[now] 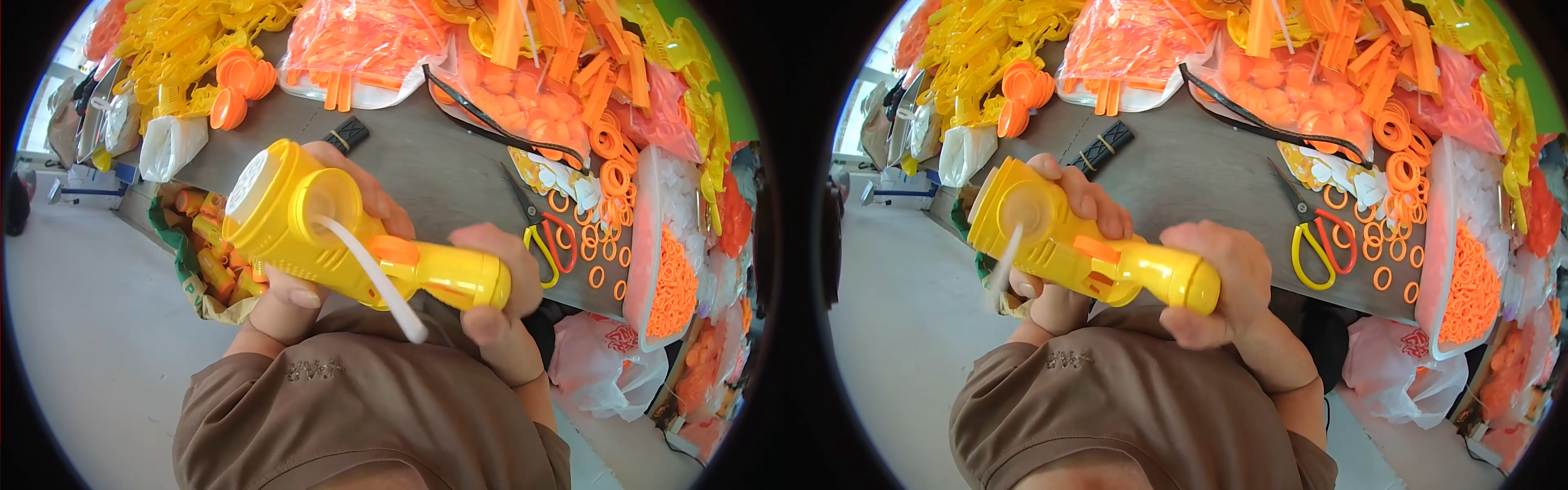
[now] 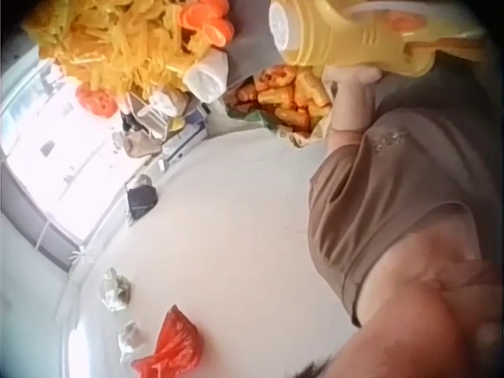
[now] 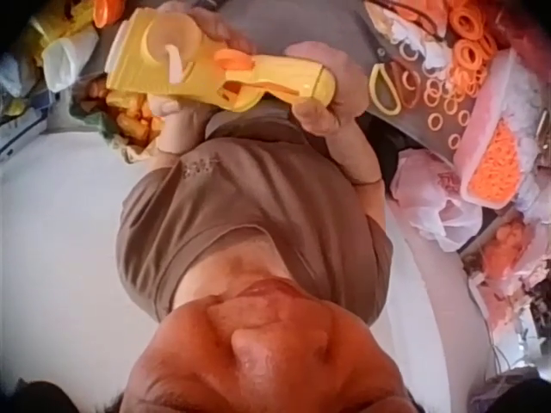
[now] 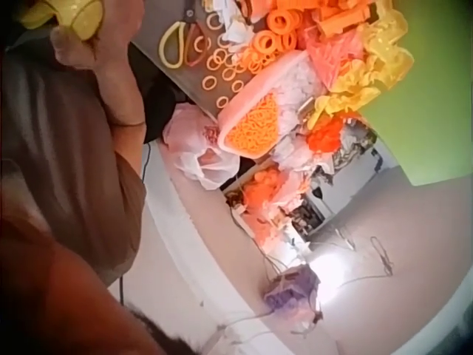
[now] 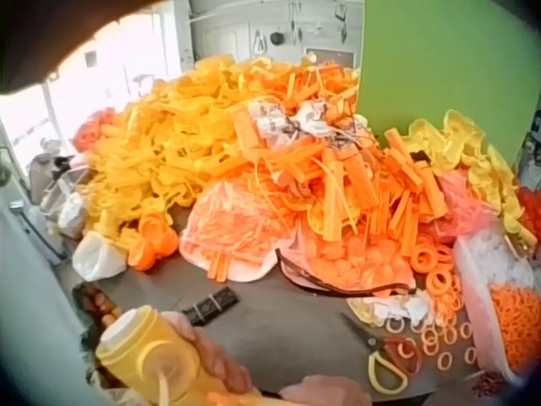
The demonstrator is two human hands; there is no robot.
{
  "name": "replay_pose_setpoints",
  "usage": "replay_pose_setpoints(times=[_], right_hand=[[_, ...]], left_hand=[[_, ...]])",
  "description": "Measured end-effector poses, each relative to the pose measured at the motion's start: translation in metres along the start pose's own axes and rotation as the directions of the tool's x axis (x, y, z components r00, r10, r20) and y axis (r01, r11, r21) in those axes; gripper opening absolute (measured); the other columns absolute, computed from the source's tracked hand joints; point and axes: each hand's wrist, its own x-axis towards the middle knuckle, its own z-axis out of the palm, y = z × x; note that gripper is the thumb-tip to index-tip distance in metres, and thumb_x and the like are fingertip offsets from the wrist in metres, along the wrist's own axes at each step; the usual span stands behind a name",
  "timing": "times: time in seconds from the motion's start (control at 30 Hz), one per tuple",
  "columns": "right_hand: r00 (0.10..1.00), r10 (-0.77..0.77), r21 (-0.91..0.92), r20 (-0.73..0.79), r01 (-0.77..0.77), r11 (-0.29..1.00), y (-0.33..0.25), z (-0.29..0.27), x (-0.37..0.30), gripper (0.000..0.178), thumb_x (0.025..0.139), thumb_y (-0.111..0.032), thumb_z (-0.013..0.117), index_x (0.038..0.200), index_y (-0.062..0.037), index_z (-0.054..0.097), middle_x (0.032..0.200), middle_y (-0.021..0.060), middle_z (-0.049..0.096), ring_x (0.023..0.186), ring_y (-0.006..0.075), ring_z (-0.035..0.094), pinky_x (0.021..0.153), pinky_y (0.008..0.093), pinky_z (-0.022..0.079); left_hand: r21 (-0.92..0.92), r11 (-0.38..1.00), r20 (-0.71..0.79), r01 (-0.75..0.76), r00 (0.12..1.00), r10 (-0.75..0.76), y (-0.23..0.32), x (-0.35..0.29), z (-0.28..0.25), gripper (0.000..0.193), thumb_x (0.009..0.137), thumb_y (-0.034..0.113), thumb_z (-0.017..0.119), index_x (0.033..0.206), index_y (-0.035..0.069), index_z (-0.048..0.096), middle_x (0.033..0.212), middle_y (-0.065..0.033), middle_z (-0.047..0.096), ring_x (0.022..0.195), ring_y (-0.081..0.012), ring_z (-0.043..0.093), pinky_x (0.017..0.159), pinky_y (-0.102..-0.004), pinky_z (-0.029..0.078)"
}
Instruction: Assembling yellow and orange plastic toy guns and components at a factory workbench.
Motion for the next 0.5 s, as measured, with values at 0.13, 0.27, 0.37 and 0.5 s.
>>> replay_pose_setpoints(times=[0.13,0.27,0.37,0.5], right_hand=[[0.994,-0.055,-0.068,0.092,0.061,0.996,-0.013,-0.002,0.001,0.061,0.078,-0.047,0.066,0.103,0.0071,0.056,0.073,0.0118,0.059,0.051,0.0211,0.053,0.046,0.0308,0.042],[0.992,-0.126,-0.067,0.023,0.127,0.99,-0.018,0.007,0.001,0.066,0.078,-0.049,0.067,0.107,0.0086,0.052,0.071,0.0111,0.057,0.049,0.0198,0.05,0.045,0.0295,0.041],[0.982,-0.064,-0.013,0.179,0.067,0.998,-0.012,-0.005,0.004,0.078,0.076,-0.058,0.068,0.11,0.0094,0.049,0.076,0.0129,0.058,0.051,0.0209,0.051,0.046,0.0298,0.042],[0.992,-0.024,0.107,0.126,0.011,0.994,-0.006,-0.006,-0.004,0.087,0.071,-0.065,0.066,0.114,0.0077,0.047,0.081,0.015,0.059,0.055,0.0236,0.054,0.049,0.0313,0.045]], left_hand=[[-0.249,0.967,0.044,0.045,0.998,-0.035,0.0,0.007,-0.009,0.092,0.048,0.026,0.088,0.12,0.006,0.036,0.095,-0.0184,0.057,0.084,-0.0364,0.063,0.072,-0.0459,0.053],[-0.321,0.947,0.053,0.011,0.999,0.007,0.003,0.006,0.0,0.092,0.048,0.025,0.089,0.121,0.004,0.037,0.097,-0.0211,0.057,0.087,-0.0388,0.062,0.072,-0.048,0.052],[-0.267,0.963,0.122,-0.023,0.991,0.058,0.002,0.009,-0.01,0.092,0.048,0.025,0.089,0.12,0.003,0.037,0.098,-0.0205,0.057,0.087,-0.0388,0.062,0.072,-0.0479,0.052],[-0.305,0.952,0.13,0.02,0.991,0.021,0.0,0.006,-0.009,0.092,0.045,0.023,0.089,0.119,0.001,0.038,0.102,-0.0193,0.057,0.093,-0.0387,0.061,0.076,-0.0474,0.052]])
